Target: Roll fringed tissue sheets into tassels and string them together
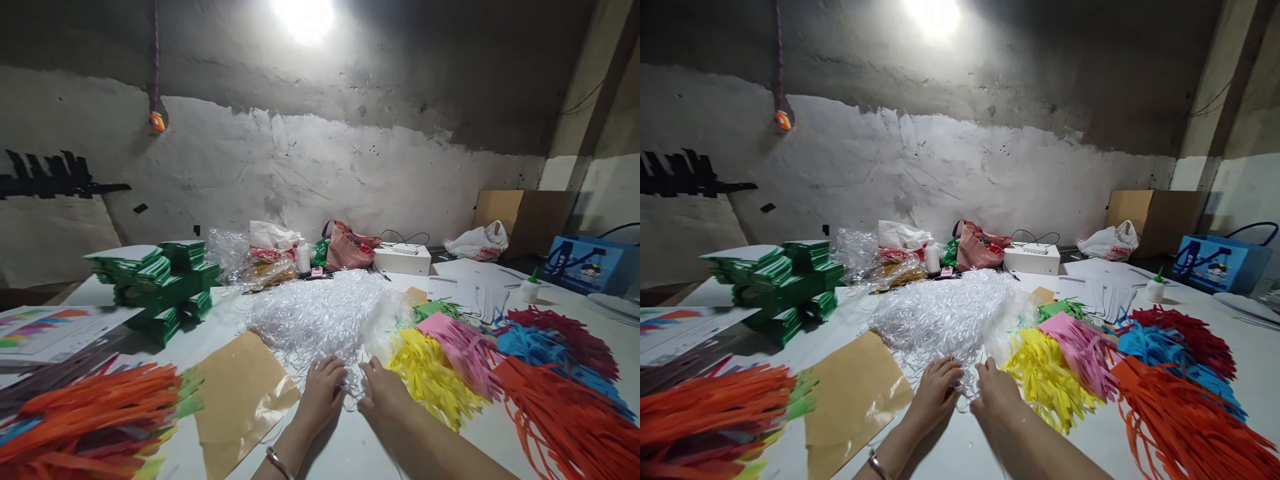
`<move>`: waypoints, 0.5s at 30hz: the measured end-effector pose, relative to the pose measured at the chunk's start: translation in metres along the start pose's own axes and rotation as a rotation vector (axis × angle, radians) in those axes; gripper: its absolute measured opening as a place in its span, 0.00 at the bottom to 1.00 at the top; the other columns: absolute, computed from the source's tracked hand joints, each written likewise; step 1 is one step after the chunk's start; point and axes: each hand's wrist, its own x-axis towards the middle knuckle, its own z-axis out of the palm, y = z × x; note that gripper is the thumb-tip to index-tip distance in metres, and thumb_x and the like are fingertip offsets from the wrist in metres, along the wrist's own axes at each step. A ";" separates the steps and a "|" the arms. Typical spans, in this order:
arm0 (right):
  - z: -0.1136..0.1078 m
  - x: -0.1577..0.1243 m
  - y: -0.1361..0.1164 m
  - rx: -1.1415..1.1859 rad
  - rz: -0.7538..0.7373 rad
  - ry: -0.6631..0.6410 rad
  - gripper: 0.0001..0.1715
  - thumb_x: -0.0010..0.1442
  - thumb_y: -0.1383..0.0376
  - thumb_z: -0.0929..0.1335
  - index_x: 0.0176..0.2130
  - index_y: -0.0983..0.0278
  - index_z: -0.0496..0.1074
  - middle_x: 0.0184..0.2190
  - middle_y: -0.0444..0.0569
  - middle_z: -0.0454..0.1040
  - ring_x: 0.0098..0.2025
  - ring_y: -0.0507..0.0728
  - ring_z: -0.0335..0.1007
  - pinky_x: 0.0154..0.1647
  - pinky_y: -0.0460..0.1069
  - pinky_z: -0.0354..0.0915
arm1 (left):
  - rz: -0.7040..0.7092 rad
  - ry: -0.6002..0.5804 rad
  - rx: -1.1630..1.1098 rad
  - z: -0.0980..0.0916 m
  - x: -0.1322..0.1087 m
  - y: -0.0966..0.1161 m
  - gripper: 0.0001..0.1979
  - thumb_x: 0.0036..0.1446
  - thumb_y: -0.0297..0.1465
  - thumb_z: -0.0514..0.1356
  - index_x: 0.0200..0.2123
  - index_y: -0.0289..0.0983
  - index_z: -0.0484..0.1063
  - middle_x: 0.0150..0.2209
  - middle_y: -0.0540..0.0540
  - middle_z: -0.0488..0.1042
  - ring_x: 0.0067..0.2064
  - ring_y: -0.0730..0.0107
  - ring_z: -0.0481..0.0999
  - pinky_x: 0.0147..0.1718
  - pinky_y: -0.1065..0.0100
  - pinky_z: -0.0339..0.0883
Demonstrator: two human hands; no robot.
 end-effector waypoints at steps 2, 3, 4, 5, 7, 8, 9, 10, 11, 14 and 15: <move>0.012 0.001 0.000 -0.075 0.000 -0.031 0.04 0.52 0.70 0.70 0.31 0.63 0.71 0.42 0.54 0.74 0.37 0.62 0.74 0.41 0.52 0.61 | -0.002 -0.005 0.002 0.000 0.000 -0.001 0.21 0.50 0.19 0.57 0.45 0.44 0.76 0.55 0.44 0.78 0.62 0.48 0.68 0.63 0.37 0.51; 0.016 0.000 0.001 -0.092 -0.003 -0.042 0.04 0.56 0.70 0.67 0.29 0.63 0.69 0.38 0.54 0.75 0.36 0.61 0.74 0.40 0.52 0.61 | -0.001 -0.008 0.003 0.000 0.000 -0.002 0.21 0.50 0.19 0.57 0.46 0.44 0.76 0.55 0.44 0.78 0.63 0.48 0.68 0.63 0.37 0.51; 0.018 -0.002 0.002 -0.096 -0.009 -0.049 0.08 0.60 0.69 0.65 0.28 0.63 0.67 0.34 0.53 0.74 0.34 0.61 0.73 0.39 0.52 0.60 | 0.000 -0.012 0.002 0.000 0.000 -0.002 0.22 0.50 0.19 0.57 0.46 0.44 0.76 0.55 0.44 0.78 0.63 0.48 0.68 0.63 0.37 0.51; 0.019 -0.005 0.002 -0.089 -0.018 -0.055 0.11 0.62 0.67 0.63 0.27 0.62 0.65 0.30 0.51 0.73 0.33 0.60 0.72 0.37 0.52 0.60 | 0.002 -0.017 0.001 0.000 0.000 -0.002 0.23 0.50 0.19 0.57 0.46 0.44 0.75 0.55 0.44 0.78 0.63 0.48 0.67 0.63 0.37 0.51; 0.017 -0.014 0.002 -0.041 -0.041 -0.067 0.16 0.65 0.63 0.61 0.25 0.61 0.61 0.23 0.46 0.68 0.30 0.58 0.68 0.34 0.50 0.58 | 0.004 -0.021 -0.002 0.000 0.001 -0.001 0.24 0.49 0.18 0.57 0.47 0.44 0.75 0.55 0.45 0.78 0.63 0.48 0.67 0.63 0.37 0.50; 0.014 -0.020 0.002 -0.003 -0.053 -0.074 0.19 0.65 0.59 0.60 0.24 0.61 0.58 0.21 0.44 0.65 0.28 0.56 0.65 0.32 0.49 0.57 | 0.001 -0.019 -0.002 0.000 0.002 -0.001 0.24 0.48 0.18 0.57 0.47 0.44 0.75 0.55 0.45 0.78 0.63 0.48 0.67 0.62 0.36 0.50; 0.008 -0.029 0.002 0.036 -0.064 -0.079 0.22 0.66 0.55 0.59 0.23 0.60 0.55 0.20 0.42 0.62 0.27 0.55 0.63 0.31 0.49 0.57 | -0.004 -0.016 -0.002 0.001 0.002 -0.001 0.24 0.48 0.18 0.56 0.46 0.44 0.75 0.54 0.45 0.78 0.63 0.48 0.67 0.62 0.36 0.50; 0.000 -0.040 0.004 0.068 -0.075 -0.087 0.25 0.66 0.51 0.58 0.23 0.60 0.53 0.20 0.41 0.59 0.26 0.54 0.60 0.29 0.48 0.56 | -0.011 -0.012 -0.002 0.001 0.002 0.000 0.23 0.48 0.18 0.56 0.45 0.44 0.75 0.54 0.45 0.78 0.62 0.48 0.67 0.62 0.36 0.50; -0.011 -0.053 0.008 0.118 -0.068 -0.080 0.28 0.66 0.47 0.56 0.22 0.60 0.51 0.19 0.40 0.57 0.25 0.53 0.58 0.28 0.47 0.56 | -0.017 -0.009 -0.002 0.001 0.003 0.000 0.22 0.49 0.18 0.56 0.45 0.44 0.75 0.54 0.45 0.78 0.62 0.48 0.68 0.62 0.36 0.50; -0.064 -0.103 0.034 0.409 0.116 0.101 0.33 0.58 0.35 0.60 0.23 0.59 0.58 0.18 0.41 0.59 0.22 0.53 0.58 0.25 0.48 0.59 | -0.032 -0.003 -0.007 0.003 0.003 -0.001 0.20 0.51 0.19 0.57 0.44 0.44 0.75 0.54 0.44 0.78 0.62 0.48 0.68 0.62 0.37 0.51; -0.086 -0.122 0.046 0.541 0.237 0.271 0.32 0.50 0.33 0.67 0.25 0.59 0.65 0.20 0.43 0.64 0.22 0.55 0.62 0.24 0.49 0.61 | -0.035 0.000 -0.009 0.003 0.003 -0.002 0.19 0.51 0.20 0.57 0.44 0.44 0.75 0.54 0.44 0.78 0.62 0.48 0.68 0.62 0.37 0.51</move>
